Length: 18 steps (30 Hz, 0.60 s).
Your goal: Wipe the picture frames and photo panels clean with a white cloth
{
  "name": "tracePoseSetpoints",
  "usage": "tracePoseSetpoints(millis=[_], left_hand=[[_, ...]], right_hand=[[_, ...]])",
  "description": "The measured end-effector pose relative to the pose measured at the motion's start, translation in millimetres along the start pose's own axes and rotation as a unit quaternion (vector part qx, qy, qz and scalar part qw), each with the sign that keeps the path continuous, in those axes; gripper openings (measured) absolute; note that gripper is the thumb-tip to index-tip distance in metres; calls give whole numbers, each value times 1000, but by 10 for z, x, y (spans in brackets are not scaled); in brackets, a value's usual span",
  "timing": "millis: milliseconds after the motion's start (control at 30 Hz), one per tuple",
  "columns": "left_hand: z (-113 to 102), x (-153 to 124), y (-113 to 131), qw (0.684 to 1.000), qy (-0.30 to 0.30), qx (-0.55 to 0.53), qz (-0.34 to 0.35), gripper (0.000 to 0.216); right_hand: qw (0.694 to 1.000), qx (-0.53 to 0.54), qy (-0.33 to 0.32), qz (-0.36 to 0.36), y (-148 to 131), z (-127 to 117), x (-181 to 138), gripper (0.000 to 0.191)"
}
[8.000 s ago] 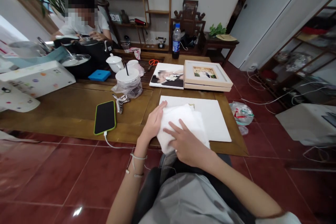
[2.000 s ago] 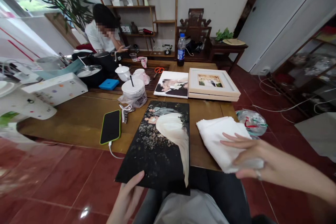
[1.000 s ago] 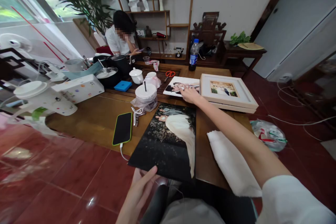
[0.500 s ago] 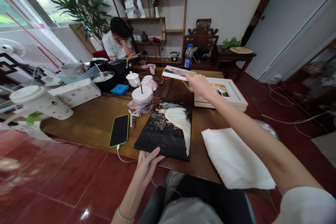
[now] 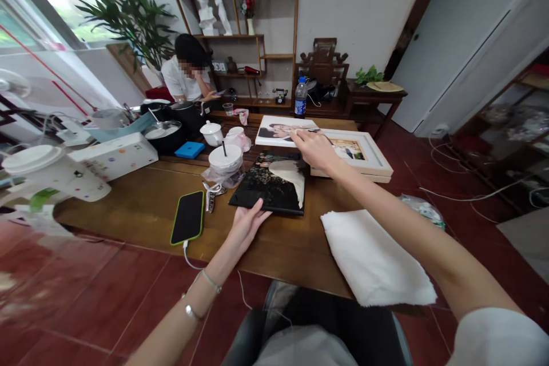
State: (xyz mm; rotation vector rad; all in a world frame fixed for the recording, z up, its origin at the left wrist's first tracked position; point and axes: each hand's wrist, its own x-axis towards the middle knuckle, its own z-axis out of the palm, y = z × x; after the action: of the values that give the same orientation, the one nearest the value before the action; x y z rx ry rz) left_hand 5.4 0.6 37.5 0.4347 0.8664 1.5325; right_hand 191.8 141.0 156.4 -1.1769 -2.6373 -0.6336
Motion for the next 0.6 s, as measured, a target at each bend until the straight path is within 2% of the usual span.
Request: tracePoseSetpoints(millis=[133,267,400,600], left_hand=[[180,261,-78,1000,-9,-6,21,27],[233,535,-157,999,-23,-46,5,36],[235,810,-234,998,-52,-40,18,41],[293,1064,-390,999,-32,-38,11,51]], right_hand=[[1000,-10,-4,-19,-178,97,34,45],[1000,-11,-11,-21,-354,229,53,46],[1000,-7,-15,-15,-474,417,111,46],[1000,2,-30,3,-517,749,199,49]])
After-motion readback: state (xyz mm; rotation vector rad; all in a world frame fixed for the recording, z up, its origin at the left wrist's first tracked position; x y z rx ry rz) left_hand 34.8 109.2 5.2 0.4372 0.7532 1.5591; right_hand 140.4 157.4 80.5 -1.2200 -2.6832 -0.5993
